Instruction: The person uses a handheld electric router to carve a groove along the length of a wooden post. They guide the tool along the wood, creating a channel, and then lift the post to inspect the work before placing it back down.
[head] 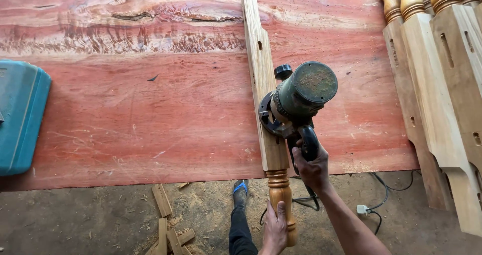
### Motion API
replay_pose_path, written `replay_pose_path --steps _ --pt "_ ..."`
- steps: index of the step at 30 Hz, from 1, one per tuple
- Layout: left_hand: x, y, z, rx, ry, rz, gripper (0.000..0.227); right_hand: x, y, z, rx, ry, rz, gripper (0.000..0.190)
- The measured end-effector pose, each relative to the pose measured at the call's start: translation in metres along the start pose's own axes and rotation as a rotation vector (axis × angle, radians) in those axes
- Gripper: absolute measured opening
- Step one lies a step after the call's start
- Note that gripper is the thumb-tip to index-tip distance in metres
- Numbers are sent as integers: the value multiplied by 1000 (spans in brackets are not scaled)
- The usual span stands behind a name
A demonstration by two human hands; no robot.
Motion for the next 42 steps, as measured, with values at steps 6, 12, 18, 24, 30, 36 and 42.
replay_pose_path --steps 6,12,18,24,30,36,42 --pt "3 2 -3 29 11 0 80 -8 -6 -3 -23 -47 -34 7" --pt "3 2 -5 14 72 8 90 -18 -11 1 7 -12 -20 9" --pt "-4 -9 14 -7 54 33 89 -31 -18 -1 5 14 -13 8" --pt "-13 -23 36 -39 37 -30 89 -49 -27 -5 -37 21 -25 7" --pt "-19 -39 57 -25 12 -49 93 -67 -36 -2 -13 86 -11 9" --pt "-23 -55 78 -40 29 -22 110 -78 -42 -2 -30 47 -20 8" --pt "-8 -26 35 -42 42 18 100 -86 -47 -1 -29 35 -22 11"
Point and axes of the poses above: each hand's wrist, its own x-axis away from the middle knuckle, its own y-axis out of the back of the hand, z = x × y, the point moved 3 cm from there along -x, towards the middle knuckle, and after that the axes turned 15 degrees about -z, right-handed, at the moved point
